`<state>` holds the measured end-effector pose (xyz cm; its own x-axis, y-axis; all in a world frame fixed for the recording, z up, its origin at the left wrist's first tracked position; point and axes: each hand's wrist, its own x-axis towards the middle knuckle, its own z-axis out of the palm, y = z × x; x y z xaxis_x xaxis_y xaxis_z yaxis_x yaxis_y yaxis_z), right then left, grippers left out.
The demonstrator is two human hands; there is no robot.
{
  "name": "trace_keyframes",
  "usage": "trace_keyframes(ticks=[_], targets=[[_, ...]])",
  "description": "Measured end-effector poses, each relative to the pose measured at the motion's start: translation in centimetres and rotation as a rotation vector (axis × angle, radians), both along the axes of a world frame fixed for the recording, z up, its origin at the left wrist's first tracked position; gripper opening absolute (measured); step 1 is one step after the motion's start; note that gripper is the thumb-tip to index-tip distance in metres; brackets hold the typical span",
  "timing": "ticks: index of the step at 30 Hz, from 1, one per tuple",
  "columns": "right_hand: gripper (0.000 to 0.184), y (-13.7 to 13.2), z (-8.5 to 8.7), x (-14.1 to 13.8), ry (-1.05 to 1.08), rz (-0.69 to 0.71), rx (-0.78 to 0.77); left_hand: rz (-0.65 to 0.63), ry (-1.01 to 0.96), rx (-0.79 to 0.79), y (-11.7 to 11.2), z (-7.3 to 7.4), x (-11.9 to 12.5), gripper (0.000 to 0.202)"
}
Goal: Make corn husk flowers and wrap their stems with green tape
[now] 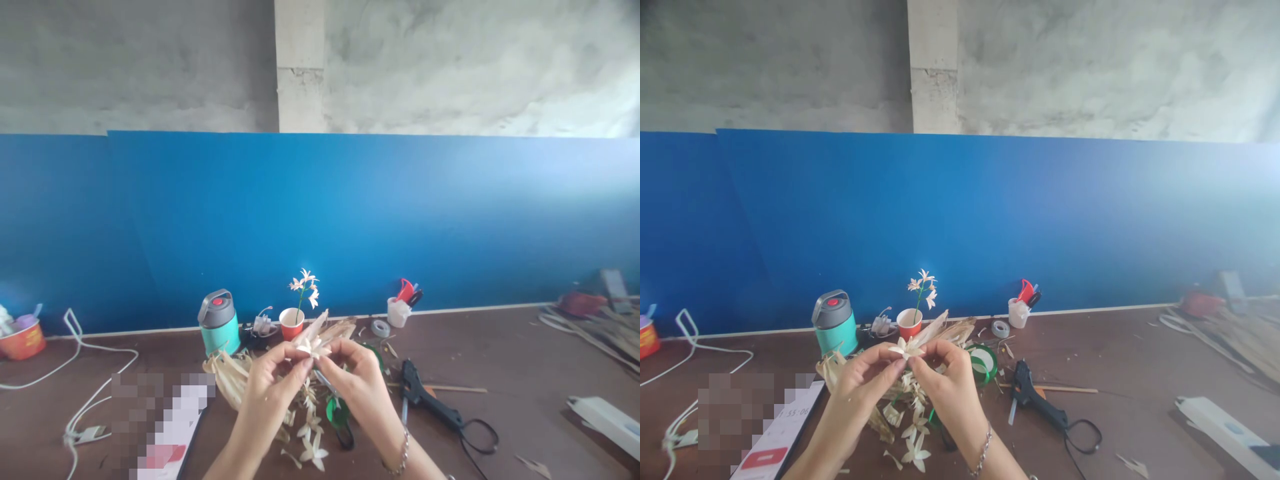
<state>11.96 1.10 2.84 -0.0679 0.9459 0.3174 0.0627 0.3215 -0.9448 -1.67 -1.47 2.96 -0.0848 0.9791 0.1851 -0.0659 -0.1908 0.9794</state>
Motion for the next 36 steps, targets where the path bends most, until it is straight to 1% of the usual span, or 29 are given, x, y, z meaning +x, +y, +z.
trace_keyframes(ticks=[4, 8, 13, 17, 22, 26, 31, 36], targets=[[0.008, -0.1, 0.0, 0.1, -0.041, -0.012, 0.021, -0.085, -0.042, -0.030, 0.2, 0.1, -0.1, 0.019], [0.011, -0.2, 0.0, 0.1, -0.026, 0.007, -0.006, -0.169, -0.108, -0.034, 0.3, 0.0, -0.3, 0.019], [0.017, 0.0, 0.2, 0.2, -0.006, 0.049, -0.017, -0.152, -0.138, -0.047, 0.5, -0.5, -0.3, 0.025], [0.018, 0.1, 0.1, 0.4, -0.006, 0.064, 0.005, -0.147, -0.190, -0.062, 0.6, -0.8, -0.1, 0.023], [0.018, 0.4, -0.2, 0.4, -0.002, 0.076, -0.006, -0.144, -0.264, -0.098, 0.6, -1.0, 0.1, 0.021], [0.020, 0.6, -0.2, 0.4, -0.015, 0.090, -0.017, -0.138, -0.334, -0.106, 0.8, -1.1, 0.1, 0.019], [0.019, 0.5, 0.0, 0.4, -0.059, 0.059, -0.012, -0.142, -0.276, -0.088, 0.9, -1.1, 0.0, 0.022], [0.021, 0.5, 0.1, 0.4, -0.025, 0.073, -0.040, -0.153, -0.288, -0.090, 0.8, -1.2, -0.1, 0.021]])
